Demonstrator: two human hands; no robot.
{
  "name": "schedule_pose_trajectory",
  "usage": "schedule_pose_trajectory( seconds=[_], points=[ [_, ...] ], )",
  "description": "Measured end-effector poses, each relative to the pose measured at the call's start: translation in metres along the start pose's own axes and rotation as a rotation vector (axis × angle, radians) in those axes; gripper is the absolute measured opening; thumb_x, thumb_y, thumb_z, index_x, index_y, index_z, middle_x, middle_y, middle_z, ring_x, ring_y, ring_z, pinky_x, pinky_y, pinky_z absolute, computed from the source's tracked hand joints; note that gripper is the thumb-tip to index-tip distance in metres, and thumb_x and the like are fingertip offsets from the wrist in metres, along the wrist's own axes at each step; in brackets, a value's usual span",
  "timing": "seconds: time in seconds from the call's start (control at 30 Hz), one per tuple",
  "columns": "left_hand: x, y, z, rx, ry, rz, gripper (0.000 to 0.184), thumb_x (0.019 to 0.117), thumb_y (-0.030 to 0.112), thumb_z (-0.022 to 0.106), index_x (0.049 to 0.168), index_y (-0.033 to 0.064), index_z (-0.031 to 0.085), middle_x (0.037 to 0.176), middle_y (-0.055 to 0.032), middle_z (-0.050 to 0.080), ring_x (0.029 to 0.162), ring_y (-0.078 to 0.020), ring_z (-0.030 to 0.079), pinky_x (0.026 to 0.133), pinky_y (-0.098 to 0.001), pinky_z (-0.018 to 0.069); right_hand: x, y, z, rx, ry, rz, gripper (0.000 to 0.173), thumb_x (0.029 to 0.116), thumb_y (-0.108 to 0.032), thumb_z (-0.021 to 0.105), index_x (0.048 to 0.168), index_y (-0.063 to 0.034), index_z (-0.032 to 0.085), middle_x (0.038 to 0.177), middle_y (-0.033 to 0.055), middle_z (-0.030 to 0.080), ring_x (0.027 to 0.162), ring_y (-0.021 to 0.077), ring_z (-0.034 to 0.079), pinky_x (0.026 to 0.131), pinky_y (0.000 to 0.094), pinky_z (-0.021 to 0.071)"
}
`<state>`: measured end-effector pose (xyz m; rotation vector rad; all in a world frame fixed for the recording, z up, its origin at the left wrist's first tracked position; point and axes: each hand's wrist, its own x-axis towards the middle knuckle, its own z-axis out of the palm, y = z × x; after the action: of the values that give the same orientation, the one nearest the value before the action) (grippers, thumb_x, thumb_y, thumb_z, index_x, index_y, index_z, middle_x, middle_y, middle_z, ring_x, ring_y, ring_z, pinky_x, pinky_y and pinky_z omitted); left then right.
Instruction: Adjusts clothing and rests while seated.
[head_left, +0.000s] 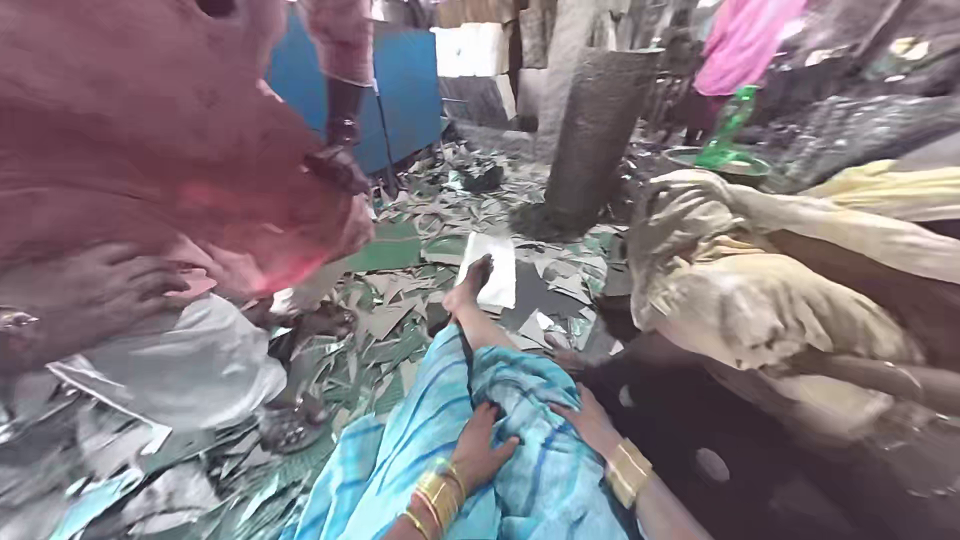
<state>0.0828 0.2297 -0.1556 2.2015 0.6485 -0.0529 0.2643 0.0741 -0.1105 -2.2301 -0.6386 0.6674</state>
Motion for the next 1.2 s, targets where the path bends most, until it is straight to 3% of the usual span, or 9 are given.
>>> schedule_pose_trajectory(
  seconds=[0.17,0.33,0.47,0.53,0.57,0.63,0.73,0.93,1.2],
  points=[
    [-0.003,0.002,-0.003,0.005,-0.014,-0.002,0.073,0.0994,0.048,0.061,0.151,-0.0007,0.045,0.160,-0.0232,0.037,0.151,-0.0352,0.033,0.124,-0.0489,0.0273,0.009,-0.002,-0.009,-0.100,-0.114,0.070,0.072,0.0930,-0.049,0.073,0.142,0.0005,0.055,0.135,0.0274,0.061,0.131,0.0400,0.057,0.112,0.0562,0.0412],
    [-0.009,0.003,-0.003,-0.020,-0.010,0.040,0.069,0.0985,0.045,0.064,0.146,-0.0026,0.049,0.157,-0.0254,0.041,0.149,-0.0382,0.037,0.122,-0.0522,0.0296,-0.031,-0.003,-0.005,-0.183,0.059,-0.060,0.058,0.0974,-0.028,0.073,0.136,0.0115,0.056,0.130,0.0363,0.061,0.127,0.0484,0.058,0.110,0.0621,0.0409],
    [-0.007,0.003,-0.002,-0.073,0.017,0.062,0.067,0.0983,0.042,0.066,0.145,-0.0036,0.051,0.155,-0.0271,0.043,0.146,-0.0398,0.039,0.121,-0.0546,0.0314,-0.039,-0.009,0.000,-0.105,-0.015,-0.361,0.062,0.1039,-0.019,0.060,0.146,0.0187,0.037,0.143,0.0443,0.045,0.137,0.0499,0.048,0.117,0.0524,0.0374],
    [-0.012,0.004,-0.004,-0.087,0.007,0.058,0.069,0.0988,0.043,0.066,0.146,-0.0055,0.049,0.156,-0.0282,0.041,0.147,-0.0401,0.039,0.121,-0.0540,0.0308,-0.092,-0.104,0.014,-0.388,-0.102,-0.043,0.051,0.1088,-0.012,0.046,0.153,0.0117,0.033,0.157,0.0311,0.039,0.146,0.0341,0.042,0.121,0.0369,0.0326],
    [-0.013,0.005,-0.006,-0.098,0.001,0.060,0.069,0.0990,0.042,0.065,0.146,-0.0061,0.049,0.156,-0.0284,0.041,0.147,-0.0404,0.039,0.121,-0.0539,0.0306,-0.110,-0.162,0.028,-0.625,-0.123,0.363,0.050,0.1126,-0.016,0.038,0.160,-0.0060,0.028,0.167,0.0094,0.031,0.153,0.0177,0.032,0.123,0.0321,0.0250],
    [-0.015,0.005,-0.009,-0.119,-0.008,0.064,0.068,0.0995,0.041,0.065,0.146,-0.0058,0.049,0.156,-0.0280,0.041,0.147,-0.0407,0.037,0.121,-0.0543,0.0298,-0.072,-0.073,-0.002,-0.413,-0.083,0.005,0.059,0.1070,-0.030,0.054,0.146,0.0126,0.044,0.149,0.0362,0.046,0.142,0.0436,0.045,0.118,0.0531,0.0319],
    [-0.013,0.002,-0.009,-0.101,-0.017,0.065,0.068,0.0992,0.042,0.066,0.145,-0.0054,0.049,0.156,-0.0275,0.040,0.147,-0.0415,0.038,0.120,-0.0561,0.0309,-0.007,0.025,-0.011,-0.380,0.111,-0.163,0.076,0.0925,-0.052,0.071,0.131,0.0124,0.058,0.128,0.0357,0.062,0.124,0.0466,0.059,0.109,0.0614,0.0415],
    [-0.008,0.004,-0.006,-0.080,-0.043,0.026,0.068,0.0996,0.043,0.064,0.147,-0.0031,0.048,0.159,-0.0259,0.037,0.148,-0.0407,0.036,0.121,-0.0566,0.0304,-0.020,-0.005,0.003,-0.129,0.083,-0.035,0.068,0.1024,-0.030,0.064,0.150,0.0108,0.039,0.147,0.0373,0.047,0.140,0.0475,0.045,0.118,0.0604,0.0311],
    [-0.010,0.002,-0.012,-0.039,-0.042,0.038,0.070,0.0999,0.045,0.063,0.148,-0.0037,0.046,0.160,-0.0258,0.037,0.150,-0.0385,0.035,0.122,-0.0523,0.0293,-0.027,-0.025,-0.013,-0.369,-0.018,0.003,0.061,0.1016,-0.035,0.066,0.140,0.0102,0.052,0.136,0.0348,0.058,0.132,0.0469,0.054,0.113,0.0601,0.0378]
  ],
)
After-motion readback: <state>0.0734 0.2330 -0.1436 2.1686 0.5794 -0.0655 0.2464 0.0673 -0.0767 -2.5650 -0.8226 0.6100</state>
